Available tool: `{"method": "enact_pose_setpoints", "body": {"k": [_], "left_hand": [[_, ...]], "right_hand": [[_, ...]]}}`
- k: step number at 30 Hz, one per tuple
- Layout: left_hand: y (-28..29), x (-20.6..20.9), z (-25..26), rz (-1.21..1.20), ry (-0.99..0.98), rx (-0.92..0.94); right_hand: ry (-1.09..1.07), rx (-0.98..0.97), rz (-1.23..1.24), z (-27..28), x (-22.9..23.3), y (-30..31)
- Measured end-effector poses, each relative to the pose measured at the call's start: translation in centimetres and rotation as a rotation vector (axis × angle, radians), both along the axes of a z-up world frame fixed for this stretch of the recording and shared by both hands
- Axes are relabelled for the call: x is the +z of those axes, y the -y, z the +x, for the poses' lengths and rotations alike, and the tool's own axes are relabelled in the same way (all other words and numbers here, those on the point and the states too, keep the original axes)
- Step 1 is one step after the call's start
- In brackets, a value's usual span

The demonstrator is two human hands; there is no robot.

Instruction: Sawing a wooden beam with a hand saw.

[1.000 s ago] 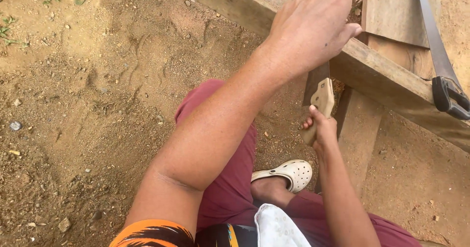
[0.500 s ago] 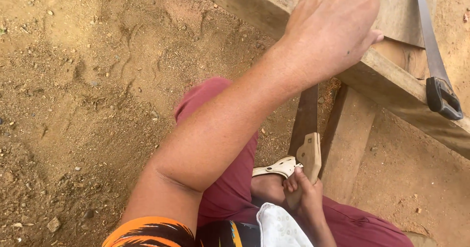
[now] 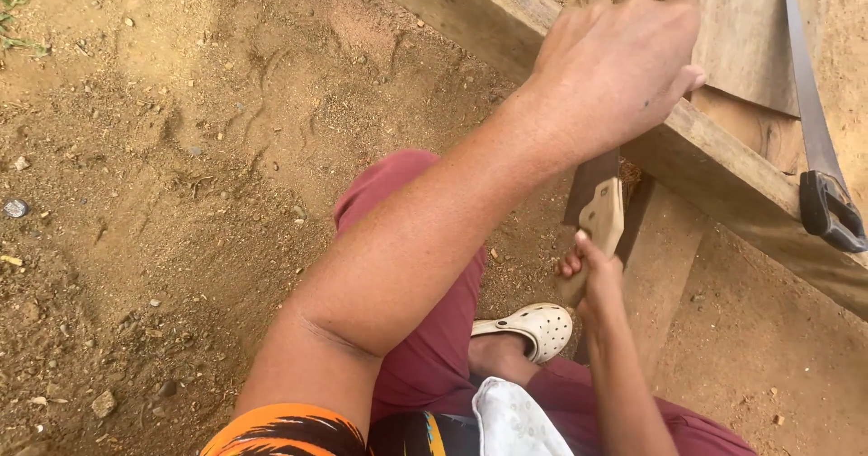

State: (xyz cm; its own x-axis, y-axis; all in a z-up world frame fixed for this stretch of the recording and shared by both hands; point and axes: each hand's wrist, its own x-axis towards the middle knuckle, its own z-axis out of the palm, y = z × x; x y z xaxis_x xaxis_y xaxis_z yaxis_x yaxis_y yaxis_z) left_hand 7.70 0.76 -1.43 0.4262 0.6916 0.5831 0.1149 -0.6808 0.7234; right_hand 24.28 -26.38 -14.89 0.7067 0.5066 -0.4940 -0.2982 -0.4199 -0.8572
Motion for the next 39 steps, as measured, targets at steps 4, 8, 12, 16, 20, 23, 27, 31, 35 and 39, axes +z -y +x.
{"method": "enact_pose_setpoints", "body": {"k": [4,8,12,16,20,23,27,31,35,39], "left_hand": [[0.5,1.5,-1.2,-0.066,-0.045,-0.062],[1.1,1.9,-1.5,0.062,0.123,0.053],[0.6,2.3,-1.7,-0.131,-0.105,-0.142],[-0.1,1.1,-1.7,-0.071,-0.069,-0.035],[0.3,0.4,-2.1,0.098,0.11,0.156],[0.2,0.7,-1.6,0.036,0.041,0.086],[0.4,1.8,-1.5,-0.186,-0.153,-0.155],[1.0,1.2,-1.6,0.004,0.107,-0.018],[1.5,1.7,-1.5,0.018,0.105,-0.025],[1.7,1.5,-0.9,0.023,0.07,-0.021]], "right_hand": [[0.026,0.001,0.034,-5.4,0.4,7.7],[0.048,0.011,-0.021,-5.4,2.0,5.3],[0.076,-0.023,-0.191,-1.1,3.3,-3.3],[0.043,0.072,-0.157,7.5,0.4,-9.8],[-0.016,0.067,-0.075,10.2,-0.9,-11.6],[0.031,0.062,-0.092,7.4,0.3,-10.3],[0.085,0.028,-0.078,1.3,-0.3,-3.5],[0.066,0.067,0.029,-5.2,-0.6,7.4],[-0.008,-0.036,0.063,-8.7,-0.1,14.1],[0.016,-0.014,-0.033,-9.1,2.1,11.3]]}}
